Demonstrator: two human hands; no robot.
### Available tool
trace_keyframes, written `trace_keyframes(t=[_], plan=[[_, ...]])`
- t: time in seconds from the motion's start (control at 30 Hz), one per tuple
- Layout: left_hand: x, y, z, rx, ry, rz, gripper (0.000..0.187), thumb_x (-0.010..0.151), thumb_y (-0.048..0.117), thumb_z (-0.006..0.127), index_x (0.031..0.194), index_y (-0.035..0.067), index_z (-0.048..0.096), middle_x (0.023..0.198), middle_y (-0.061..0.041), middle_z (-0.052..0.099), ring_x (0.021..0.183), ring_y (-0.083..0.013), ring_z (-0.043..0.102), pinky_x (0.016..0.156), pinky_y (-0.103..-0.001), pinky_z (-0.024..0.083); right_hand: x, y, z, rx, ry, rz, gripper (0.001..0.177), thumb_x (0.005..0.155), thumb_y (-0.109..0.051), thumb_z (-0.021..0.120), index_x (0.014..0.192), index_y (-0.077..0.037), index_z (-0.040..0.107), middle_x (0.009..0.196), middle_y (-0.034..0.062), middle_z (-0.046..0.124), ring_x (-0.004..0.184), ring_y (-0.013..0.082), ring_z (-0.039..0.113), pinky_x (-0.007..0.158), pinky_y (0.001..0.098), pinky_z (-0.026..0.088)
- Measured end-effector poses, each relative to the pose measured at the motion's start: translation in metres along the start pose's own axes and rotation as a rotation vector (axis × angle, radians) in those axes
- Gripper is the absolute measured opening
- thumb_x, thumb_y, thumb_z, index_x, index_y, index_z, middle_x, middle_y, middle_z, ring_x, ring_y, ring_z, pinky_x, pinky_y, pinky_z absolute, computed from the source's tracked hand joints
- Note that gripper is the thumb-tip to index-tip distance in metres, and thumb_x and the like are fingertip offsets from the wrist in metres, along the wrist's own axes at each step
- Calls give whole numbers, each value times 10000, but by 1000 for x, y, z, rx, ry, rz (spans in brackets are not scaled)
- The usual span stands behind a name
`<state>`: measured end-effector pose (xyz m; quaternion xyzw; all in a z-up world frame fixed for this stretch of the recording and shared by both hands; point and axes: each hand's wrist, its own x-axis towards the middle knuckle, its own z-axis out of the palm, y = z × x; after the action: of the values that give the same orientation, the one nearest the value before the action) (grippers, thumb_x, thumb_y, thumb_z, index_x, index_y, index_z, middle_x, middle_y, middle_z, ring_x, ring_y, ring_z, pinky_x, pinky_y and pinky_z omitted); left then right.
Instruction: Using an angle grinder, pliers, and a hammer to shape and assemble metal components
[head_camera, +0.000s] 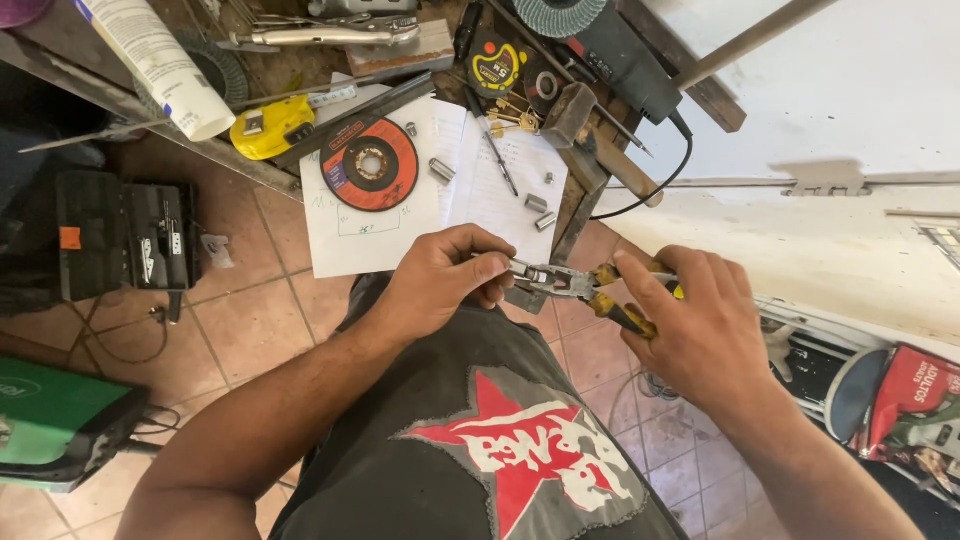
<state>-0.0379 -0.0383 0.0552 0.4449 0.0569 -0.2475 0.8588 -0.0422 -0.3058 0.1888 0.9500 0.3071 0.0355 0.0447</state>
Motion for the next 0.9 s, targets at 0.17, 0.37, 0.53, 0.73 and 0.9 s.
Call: trace_keyframes(t=[0.17,0.37,0.53,0.73,0.9], plan=[[-2,6,1,64,0,-17,181,973,106,684,1018,-66,712,736,-196,708,612,-199,719,533,-301,653,1,6,2,-96,65,-46,568,790,-357,791,1335,-232,686,1096,156,616,989,369,663,930,479,498],[-2,6,-2,101,-41,-18,219,945,111,719,1058,-75,698,751,-203,725,637,-192,728,569,-294,654,6,7,-1,-114,108,-69,507,842,-365,763,1330,-242,701,1060,146,616,956,364,670,901,474,497],[-10,54,8,383,-67,-159,96,918,101,685,999,55,711,731,-38,712,623,-94,597,650,-248,511,18,3,-27,-160,-64,-66,536,881,-331,814,1362,-215,607,1143,157,594,952,339,617,859,481,484],[-4,52,2,842,-175,15,137,943,266,656,1028,169,703,767,64,765,734,-107,674,729,-291,480,29,3,-44,-240,-66,-108,589,792,-257,824,1351,-258,637,1134,129,618,993,322,637,914,465,478],[0,47,5,910,-227,87,253,916,275,626,1118,157,721,1022,-5,794,866,-172,718,754,-335,509,35,-4,-59,-321,-290,-40,844,768,-238,783,1533,-360,449,1323,171,579,1158,356,604,1098,483,421]])
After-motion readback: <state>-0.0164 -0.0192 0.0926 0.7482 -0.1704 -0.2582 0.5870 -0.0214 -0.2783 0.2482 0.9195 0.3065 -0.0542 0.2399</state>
